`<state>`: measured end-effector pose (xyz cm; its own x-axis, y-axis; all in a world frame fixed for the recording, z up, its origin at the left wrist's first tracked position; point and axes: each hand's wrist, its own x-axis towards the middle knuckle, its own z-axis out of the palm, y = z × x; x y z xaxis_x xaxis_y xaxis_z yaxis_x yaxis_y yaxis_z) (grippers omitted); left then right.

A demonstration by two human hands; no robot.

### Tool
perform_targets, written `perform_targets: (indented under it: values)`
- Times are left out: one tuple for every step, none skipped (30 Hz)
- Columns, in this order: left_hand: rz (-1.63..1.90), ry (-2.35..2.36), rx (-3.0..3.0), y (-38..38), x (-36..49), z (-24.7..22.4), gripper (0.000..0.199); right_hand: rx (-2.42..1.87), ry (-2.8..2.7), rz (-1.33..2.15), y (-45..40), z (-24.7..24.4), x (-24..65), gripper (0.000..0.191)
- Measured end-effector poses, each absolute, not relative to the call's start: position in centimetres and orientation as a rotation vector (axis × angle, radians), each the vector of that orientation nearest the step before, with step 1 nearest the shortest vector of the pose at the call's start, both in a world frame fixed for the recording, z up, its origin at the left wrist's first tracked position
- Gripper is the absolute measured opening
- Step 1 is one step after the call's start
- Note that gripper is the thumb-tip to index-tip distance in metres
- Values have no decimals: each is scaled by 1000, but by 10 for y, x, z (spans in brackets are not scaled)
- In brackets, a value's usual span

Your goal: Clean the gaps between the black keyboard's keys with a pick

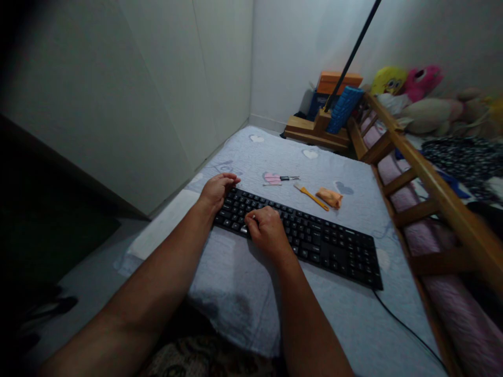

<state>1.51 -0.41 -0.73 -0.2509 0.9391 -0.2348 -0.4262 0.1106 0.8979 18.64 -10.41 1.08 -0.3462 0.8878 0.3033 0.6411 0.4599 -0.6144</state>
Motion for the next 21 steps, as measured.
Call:
perform_targets:
  values:
    - [1448, 1175, 612, -4, 15, -7, 16, -1267, -2100, 527, -104, 11, 187, 17]
    - [1443, 1176, 618, -4, 15, -7, 16, -1266, -2098, 529, -104, 11, 187, 17]
    - [1446, 1174, 618, -5, 16, -6, 16, -1266, -2096, 532, -104, 11, 186, 17]
    - [1448, 1175, 619, -5, 16, -6, 16, -1266, -2095, 536, -104, 11, 186, 17]
    - [1450, 1175, 619, -5, 16, -6, 16, -1264, -2093, 541, -104, 11, 186, 17]
    - [1452, 1176, 618, -5, 16, -6, 16, -1262, -2091, 546, -104, 10, 185, 16]
    - [1452, 1179, 618, -5, 16, -6, 16, -1261, -2088, 551, -104, 10, 184, 16]
    - [1450, 1182, 619, -5, 16, -6, 16, -1258, -2087, 556, -104, 9, 184, 16]
    - [1448, 1184, 620, -4, 16, -6, 16, -1255, -2087, 559, -104, 8, 183, 16]
    - [1447, 1184, 620, -4, 16, -6, 16, -1254, -2087, 559, -104, 8, 182, 16]
    - [1447, 1183, 618, -4, 16, -6, 16, -1254, -2086, 556, -104, 7, 182, 16]
    - [1450, 1181, 615, -4, 16, -7, 16, -1253, -2085, 552, -104, 7, 181, 16]
    - [1453, 1178, 614, -4, 16, -7, 16, -1250, -2082, 548, -104, 7, 181, 16]
    - [1457, 1175, 614, -4, 16, -7, 16, -1245, -2078, 546, -104, 7, 181, 16]
    - [1459, 1175, 616, -4, 16, -7, 16, -1238, -2073, 544, -104, 7, 181, 17]
    - [1459, 1177, 618, -4, 16, -7, 16, -1230, -2071, 545, -104, 7, 181, 18]
    - [1456, 1180, 621, -4, 16, -7, 16, -1225, -2070, 546, -104, 8, 181, 18]
    - [1452, 1185, 622, -4, 16, -7, 16, -1224, -2069, 546, -104, 8, 181, 19]
    - [1450, 1190, 622, -4, 16, -7, 16, -1226, -2070, 547, -104, 8, 181, 18]
    - [1448, 1194, 622, -4, 16, -7, 16, -1230, -2071, 547, -104, 7, 181, 18]
    - [1448, 1198, 622, -4, 16, -7, 16, -1232, -2072, 549, -104, 7, 180, 18]
